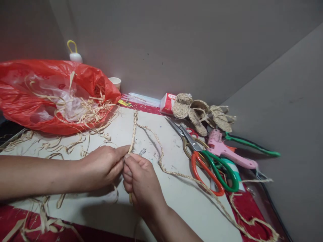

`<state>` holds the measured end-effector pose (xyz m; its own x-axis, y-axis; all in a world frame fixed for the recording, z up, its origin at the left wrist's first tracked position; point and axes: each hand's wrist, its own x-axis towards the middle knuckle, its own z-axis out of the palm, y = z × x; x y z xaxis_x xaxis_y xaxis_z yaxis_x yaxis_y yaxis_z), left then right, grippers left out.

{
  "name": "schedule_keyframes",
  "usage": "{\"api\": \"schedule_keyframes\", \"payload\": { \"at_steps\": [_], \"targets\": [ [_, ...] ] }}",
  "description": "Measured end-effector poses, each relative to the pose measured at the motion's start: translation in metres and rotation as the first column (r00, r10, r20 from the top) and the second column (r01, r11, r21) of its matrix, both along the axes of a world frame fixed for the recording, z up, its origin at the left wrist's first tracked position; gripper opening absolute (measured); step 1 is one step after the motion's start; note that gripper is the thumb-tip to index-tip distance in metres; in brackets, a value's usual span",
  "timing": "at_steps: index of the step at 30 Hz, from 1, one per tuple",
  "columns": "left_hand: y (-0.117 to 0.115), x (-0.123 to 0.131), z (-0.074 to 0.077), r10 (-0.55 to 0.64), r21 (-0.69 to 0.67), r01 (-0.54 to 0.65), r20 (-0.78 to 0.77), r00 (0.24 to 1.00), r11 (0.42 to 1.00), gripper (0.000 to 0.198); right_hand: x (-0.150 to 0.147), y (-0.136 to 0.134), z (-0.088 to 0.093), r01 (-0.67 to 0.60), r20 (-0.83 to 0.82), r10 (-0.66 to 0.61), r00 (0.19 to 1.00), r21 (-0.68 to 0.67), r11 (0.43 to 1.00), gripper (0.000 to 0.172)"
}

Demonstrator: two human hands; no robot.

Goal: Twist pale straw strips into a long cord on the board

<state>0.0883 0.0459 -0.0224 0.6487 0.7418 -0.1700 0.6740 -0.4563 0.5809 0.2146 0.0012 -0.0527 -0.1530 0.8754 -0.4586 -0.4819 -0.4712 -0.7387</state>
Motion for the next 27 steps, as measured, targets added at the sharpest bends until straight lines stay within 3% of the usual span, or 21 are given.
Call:
{"api": "schedule_keyframes", "payload": {
  "at_steps": [6, 9, 11, 14, 17, 19, 21, 23, 24, 27],
  "targets": [
    [-0.004, -0.001, -0.008, -0.053, 0.068, 0.054, -0.014, 0.999, 0.996, 0.046, -0.002, -0.001, -0.006, 0.026, 0.024, -0.026, 0.999, 0.007, 1.000, 0.039],
    [-0.006, -0.008, 0.002, -0.051, -0.012, 0.051, 0.014, 0.999, 0.999, 0.048, -0.002, 0.000, -0.006, 0.018, 0.025, -0.019, 1.000, 0.024, 1.000, 0.037],
    [-0.003, -0.016, 0.015, -0.036, -0.089, 0.039, 0.032, 0.999, 0.995, 0.038, -0.001, 0.001, -0.004, 0.006, 0.017, -0.007, 1.000, 0.024, 1.000, 0.032],
    [0.009, -0.026, 0.027, 0.078, -0.071, -0.067, 0.159, 0.984, 0.995, 0.022, 0.002, 0.003, -0.001, -0.032, 0.006, 0.031, 0.999, 0.011, 0.999, 0.022],
    [0.023, -0.028, 0.022, 0.200, -0.115, -0.171, 0.322, 0.926, 0.979, 0.021, 0.005, 0.004, 0.002, -0.074, 0.013, 0.074, 0.997, -0.003, 0.997, 0.021],
    [0.029, -0.024, 0.014, 0.193, -0.339, -0.080, 0.315, 0.929, 0.938, 0.020, 0.007, 0.006, 0.002, -0.107, 0.022, 0.107, 0.994, -0.007, 0.994, 0.022],
    [0.032, -0.017, 0.006, 0.165, -0.593, 0.038, 0.284, 0.944, 0.805, 0.021, 0.009, 0.008, 0.002, -0.156, 0.032, 0.157, 0.987, -0.010, 0.988, 0.023],
    [0.033, -0.012, 0.001, 0.160, -0.715, 0.089, 0.273, 0.949, 0.693, 0.024, 0.013, 0.010, 0.002, -0.207, 0.041, 0.207, 0.977, -0.015, 0.978, 0.024],
    [0.033, -0.011, 0.000, 0.166, -0.727, 0.089, 0.272, 0.948, 0.681, 0.024, 0.015, 0.011, 0.002, -0.228, 0.042, 0.228, 0.973, -0.017, 0.974, 0.024],
    [0.032, -0.013, -0.001, 0.132, -0.678, 0.105, 0.289, 0.948, 0.727, 0.023, 0.022, 0.014, 0.001, -0.266, 0.041, 0.266, 0.963, -0.024, 0.964, 0.023]
  ]
}}
